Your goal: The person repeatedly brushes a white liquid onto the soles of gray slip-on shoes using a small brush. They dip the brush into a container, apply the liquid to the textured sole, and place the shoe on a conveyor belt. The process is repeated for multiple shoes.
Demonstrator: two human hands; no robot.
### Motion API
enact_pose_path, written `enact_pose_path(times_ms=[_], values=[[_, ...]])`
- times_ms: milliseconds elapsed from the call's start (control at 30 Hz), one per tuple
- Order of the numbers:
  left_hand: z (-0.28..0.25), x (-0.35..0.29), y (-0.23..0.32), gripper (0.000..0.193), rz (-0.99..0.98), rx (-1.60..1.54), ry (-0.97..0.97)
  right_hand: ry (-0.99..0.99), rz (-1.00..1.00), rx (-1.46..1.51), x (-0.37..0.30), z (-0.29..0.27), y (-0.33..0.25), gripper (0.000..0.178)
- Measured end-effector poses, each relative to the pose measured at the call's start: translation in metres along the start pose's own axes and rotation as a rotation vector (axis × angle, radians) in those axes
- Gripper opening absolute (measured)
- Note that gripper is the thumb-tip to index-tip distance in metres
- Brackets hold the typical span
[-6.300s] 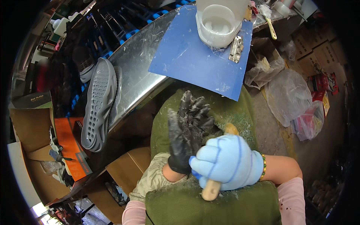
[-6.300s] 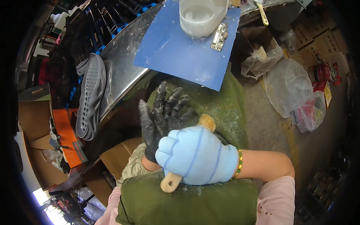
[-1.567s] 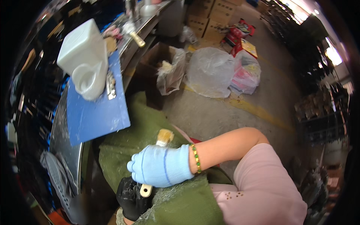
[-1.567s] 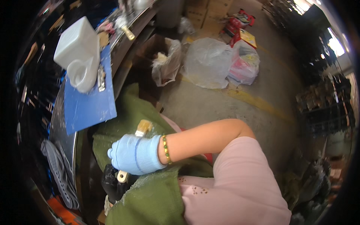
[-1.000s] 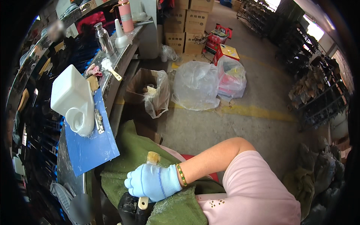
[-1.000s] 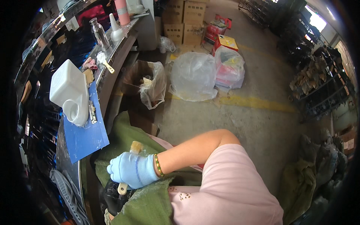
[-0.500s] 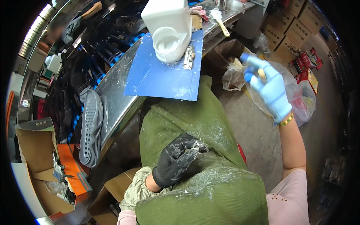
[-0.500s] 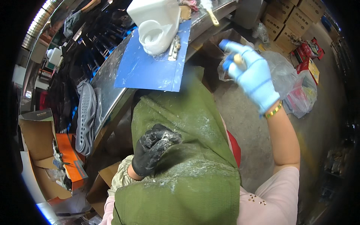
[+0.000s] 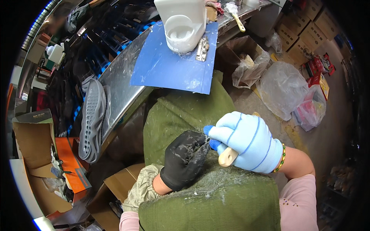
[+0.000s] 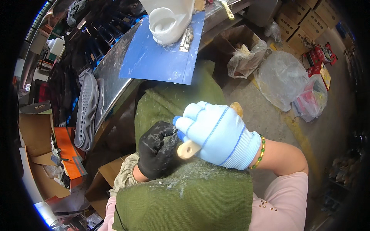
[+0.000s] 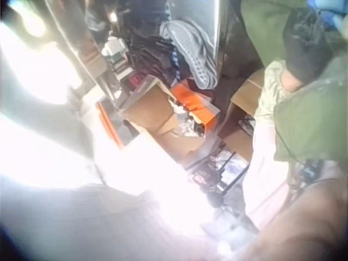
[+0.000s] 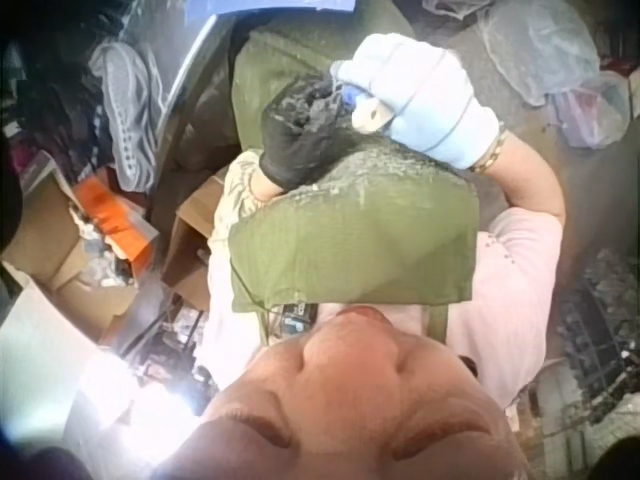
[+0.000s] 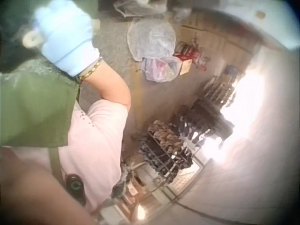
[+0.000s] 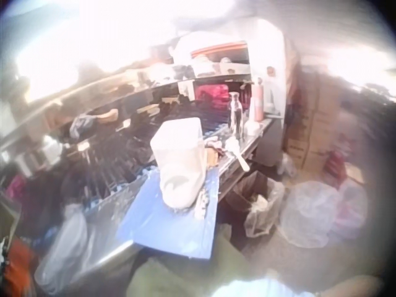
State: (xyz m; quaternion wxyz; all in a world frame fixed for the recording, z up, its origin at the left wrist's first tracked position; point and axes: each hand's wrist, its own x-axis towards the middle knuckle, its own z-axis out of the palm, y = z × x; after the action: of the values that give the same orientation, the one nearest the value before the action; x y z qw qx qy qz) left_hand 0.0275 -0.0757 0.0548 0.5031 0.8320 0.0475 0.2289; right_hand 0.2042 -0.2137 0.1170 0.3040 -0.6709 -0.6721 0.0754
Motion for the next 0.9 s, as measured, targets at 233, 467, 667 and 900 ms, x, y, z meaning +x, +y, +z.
enact_pose_path(times_ms=[233,467,667,900], values=[[-0.003,0.003,0.009,0.029,0.095,0.145,-0.019,-0.090,-0.096,-0.121,0.002,0.005,-0.005,0.016],[-0.006,0.002,0.006,0.038,0.171,0.238,-0.108,-0.197,-0.097,-0.192,-0.003,0.012,-0.007,0.016],[-0.005,-0.002,0.002,0.036,0.127,0.260,-0.203,-0.326,-0.023,-0.128,-0.003,0.013,-0.005,0.017],[-0.003,-0.003,-0.003,0.035,0.129,0.215,-0.248,-0.262,-0.018,-0.079,-0.010,0.021,0.003,0.021]])
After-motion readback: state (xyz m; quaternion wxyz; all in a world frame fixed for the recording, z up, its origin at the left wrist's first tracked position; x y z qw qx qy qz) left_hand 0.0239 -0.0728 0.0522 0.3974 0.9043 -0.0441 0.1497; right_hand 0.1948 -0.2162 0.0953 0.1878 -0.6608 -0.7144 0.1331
